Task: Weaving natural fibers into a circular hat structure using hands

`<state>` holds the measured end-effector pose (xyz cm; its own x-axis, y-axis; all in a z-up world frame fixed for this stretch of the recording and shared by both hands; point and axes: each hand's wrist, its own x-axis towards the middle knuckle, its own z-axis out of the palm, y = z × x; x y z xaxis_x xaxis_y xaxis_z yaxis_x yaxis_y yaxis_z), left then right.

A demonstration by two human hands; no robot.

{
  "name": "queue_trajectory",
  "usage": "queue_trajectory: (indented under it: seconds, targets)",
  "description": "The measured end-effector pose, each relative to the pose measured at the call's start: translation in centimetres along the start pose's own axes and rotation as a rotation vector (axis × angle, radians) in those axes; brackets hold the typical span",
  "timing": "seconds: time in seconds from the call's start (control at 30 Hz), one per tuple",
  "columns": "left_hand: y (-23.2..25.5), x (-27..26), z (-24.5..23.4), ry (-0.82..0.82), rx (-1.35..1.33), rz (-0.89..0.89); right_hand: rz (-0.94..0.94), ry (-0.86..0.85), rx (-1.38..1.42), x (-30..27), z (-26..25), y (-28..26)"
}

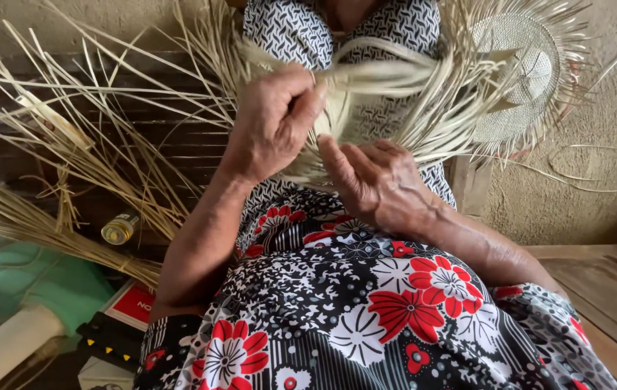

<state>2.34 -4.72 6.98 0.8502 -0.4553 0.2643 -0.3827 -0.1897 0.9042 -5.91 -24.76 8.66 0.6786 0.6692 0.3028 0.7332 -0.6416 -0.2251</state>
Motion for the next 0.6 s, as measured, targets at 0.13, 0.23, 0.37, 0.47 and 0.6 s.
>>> queue_trajectory:
  seconds: [0.13, 0.23, 0.37, 0.47, 0.6]
  targets:
    - [1.5, 1.8, 0.2, 0.425, -0.089, 0.189, 0.1, -0.06, 0.002, 0.1, -1.8, 0.7]
    - [1.7, 0.9, 0.2, 0.66, -0.093, 0.118, 0.203, -0.24, -0.239, -0.7, -3.3, 2.0]
    - [-0.2, -2.5, 1.0, 0.611, -0.12, -0.061, 0.291, -0.36, -0.326, -6.8, -2.0, 7.1]
    - [0.3, -5.1, 2.4, 0.56, -0.141, -0.389, 0.54, -0.755, -0.238, -9.3, -5.0, 9.7]
    - [-2.2, -5.8, 1.6, 0.577, 0.05, -0.19, 1.144, -0.991, -0.169, -27.5, -6.4, 19.8]
